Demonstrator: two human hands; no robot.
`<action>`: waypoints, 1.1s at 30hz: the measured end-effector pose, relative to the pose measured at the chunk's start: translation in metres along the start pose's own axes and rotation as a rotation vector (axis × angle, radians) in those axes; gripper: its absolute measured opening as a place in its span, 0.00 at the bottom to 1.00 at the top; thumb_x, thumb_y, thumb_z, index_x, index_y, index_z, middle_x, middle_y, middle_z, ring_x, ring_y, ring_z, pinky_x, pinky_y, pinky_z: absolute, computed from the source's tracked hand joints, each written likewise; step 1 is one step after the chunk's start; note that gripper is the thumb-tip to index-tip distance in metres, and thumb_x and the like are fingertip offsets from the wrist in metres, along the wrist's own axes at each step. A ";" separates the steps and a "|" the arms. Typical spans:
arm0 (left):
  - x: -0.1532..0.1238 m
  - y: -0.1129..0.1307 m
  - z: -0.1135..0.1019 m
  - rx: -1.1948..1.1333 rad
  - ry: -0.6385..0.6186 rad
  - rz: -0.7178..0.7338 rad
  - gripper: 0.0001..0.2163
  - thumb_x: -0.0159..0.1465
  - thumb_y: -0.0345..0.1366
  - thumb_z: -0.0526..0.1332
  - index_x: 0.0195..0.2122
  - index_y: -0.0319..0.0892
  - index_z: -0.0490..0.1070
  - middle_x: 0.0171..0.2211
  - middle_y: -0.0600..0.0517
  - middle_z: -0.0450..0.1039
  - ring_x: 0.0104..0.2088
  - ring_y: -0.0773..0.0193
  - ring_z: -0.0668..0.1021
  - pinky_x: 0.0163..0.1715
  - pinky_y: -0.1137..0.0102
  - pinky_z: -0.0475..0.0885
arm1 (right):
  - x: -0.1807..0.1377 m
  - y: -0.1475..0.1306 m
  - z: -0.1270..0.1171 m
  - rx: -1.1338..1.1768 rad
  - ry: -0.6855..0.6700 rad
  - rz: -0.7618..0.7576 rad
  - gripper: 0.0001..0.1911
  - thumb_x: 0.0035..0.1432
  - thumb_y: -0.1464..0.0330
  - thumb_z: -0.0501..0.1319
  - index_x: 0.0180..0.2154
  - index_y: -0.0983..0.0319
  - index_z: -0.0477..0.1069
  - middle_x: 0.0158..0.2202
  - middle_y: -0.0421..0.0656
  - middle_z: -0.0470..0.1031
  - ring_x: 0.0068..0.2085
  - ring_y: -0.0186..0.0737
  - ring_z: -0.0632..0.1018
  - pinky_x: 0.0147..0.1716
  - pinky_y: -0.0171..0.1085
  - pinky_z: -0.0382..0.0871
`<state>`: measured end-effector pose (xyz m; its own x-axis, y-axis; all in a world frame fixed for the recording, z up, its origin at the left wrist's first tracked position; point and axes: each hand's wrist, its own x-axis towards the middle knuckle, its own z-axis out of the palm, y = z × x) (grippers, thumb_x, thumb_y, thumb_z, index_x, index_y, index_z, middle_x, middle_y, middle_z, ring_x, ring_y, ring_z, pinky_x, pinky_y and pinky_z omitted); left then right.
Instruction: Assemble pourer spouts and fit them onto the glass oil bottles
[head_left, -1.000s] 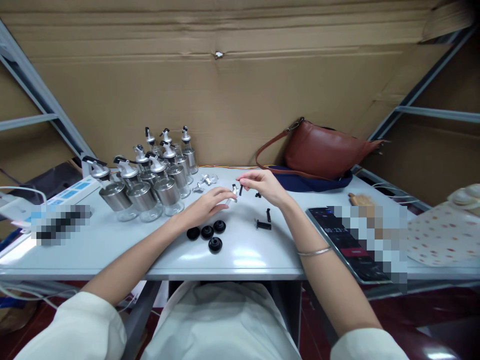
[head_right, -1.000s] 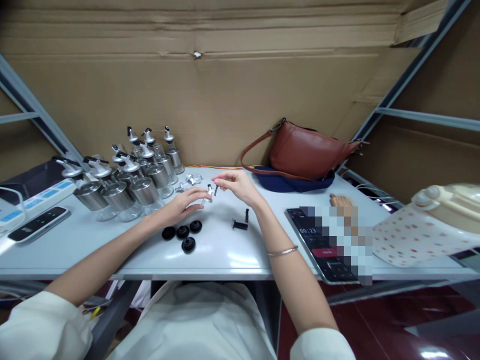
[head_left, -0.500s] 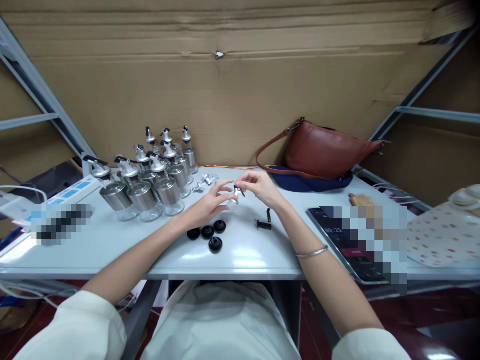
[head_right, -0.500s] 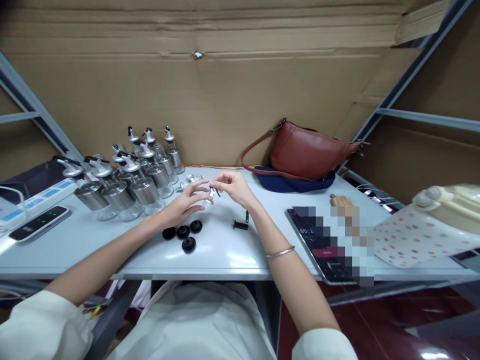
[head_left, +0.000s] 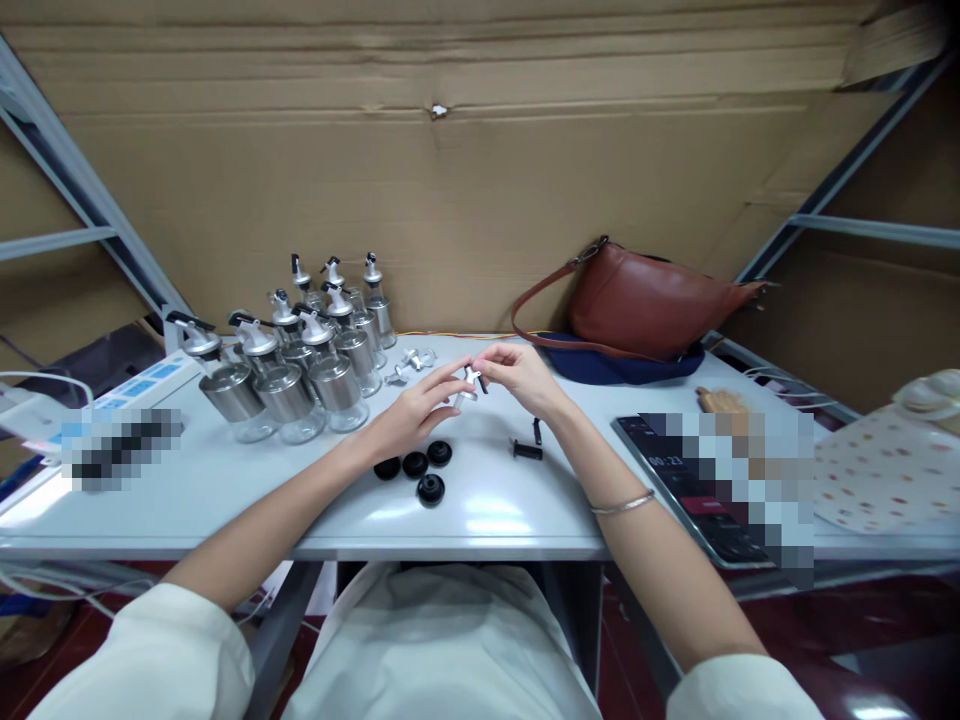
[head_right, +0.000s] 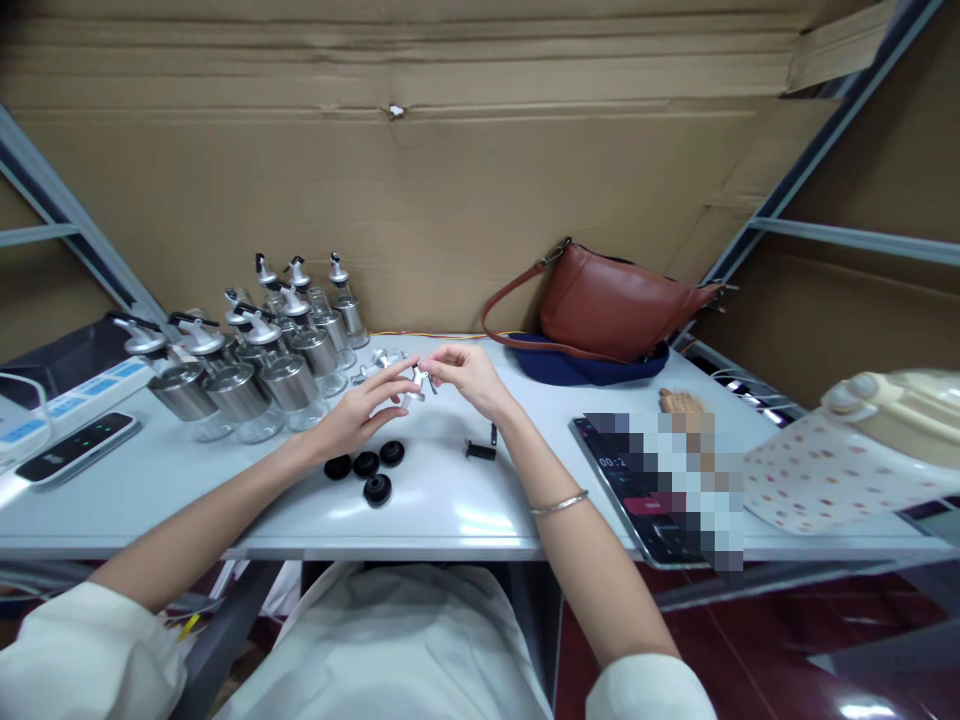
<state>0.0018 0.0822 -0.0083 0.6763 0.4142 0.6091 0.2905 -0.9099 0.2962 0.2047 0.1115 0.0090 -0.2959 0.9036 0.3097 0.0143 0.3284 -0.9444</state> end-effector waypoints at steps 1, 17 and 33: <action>0.000 0.000 0.000 -0.007 0.002 0.003 0.13 0.67 0.31 0.52 0.53 0.42 0.64 0.63 0.37 0.55 0.50 0.60 0.75 0.46 0.63 0.74 | 0.000 0.000 0.000 0.007 0.025 -0.008 0.23 0.38 0.50 0.69 0.25 0.62 0.70 0.19 0.37 0.69 0.23 0.31 0.68 0.26 0.35 0.64; -0.001 -0.002 0.001 -0.027 -0.042 -0.013 0.13 0.67 0.31 0.52 0.52 0.41 0.65 0.64 0.36 0.52 0.50 0.59 0.75 0.50 0.61 0.72 | -0.001 -0.004 0.005 -0.091 0.096 -0.040 0.22 0.39 0.49 0.67 0.23 0.62 0.71 0.19 0.38 0.69 0.24 0.33 0.68 0.26 0.35 0.63; -0.005 -0.004 0.003 0.047 0.002 0.007 0.14 0.67 0.32 0.53 0.54 0.41 0.63 0.63 0.37 0.56 0.59 0.56 0.69 0.52 0.60 0.72 | -0.001 -0.002 0.008 0.020 0.074 -0.052 0.19 0.39 0.54 0.70 0.24 0.63 0.73 0.17 0.37 0.69 0.22 0.30 0.66 0.25 0.34 0.62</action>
<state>-0.0010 0.0838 -0.0149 0.6771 0.4075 0.6128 0.3170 -0.9130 0.2568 0.1970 0.1081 0.0098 -0.2239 0.9036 0.3651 -0.0190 0.3705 -0.9286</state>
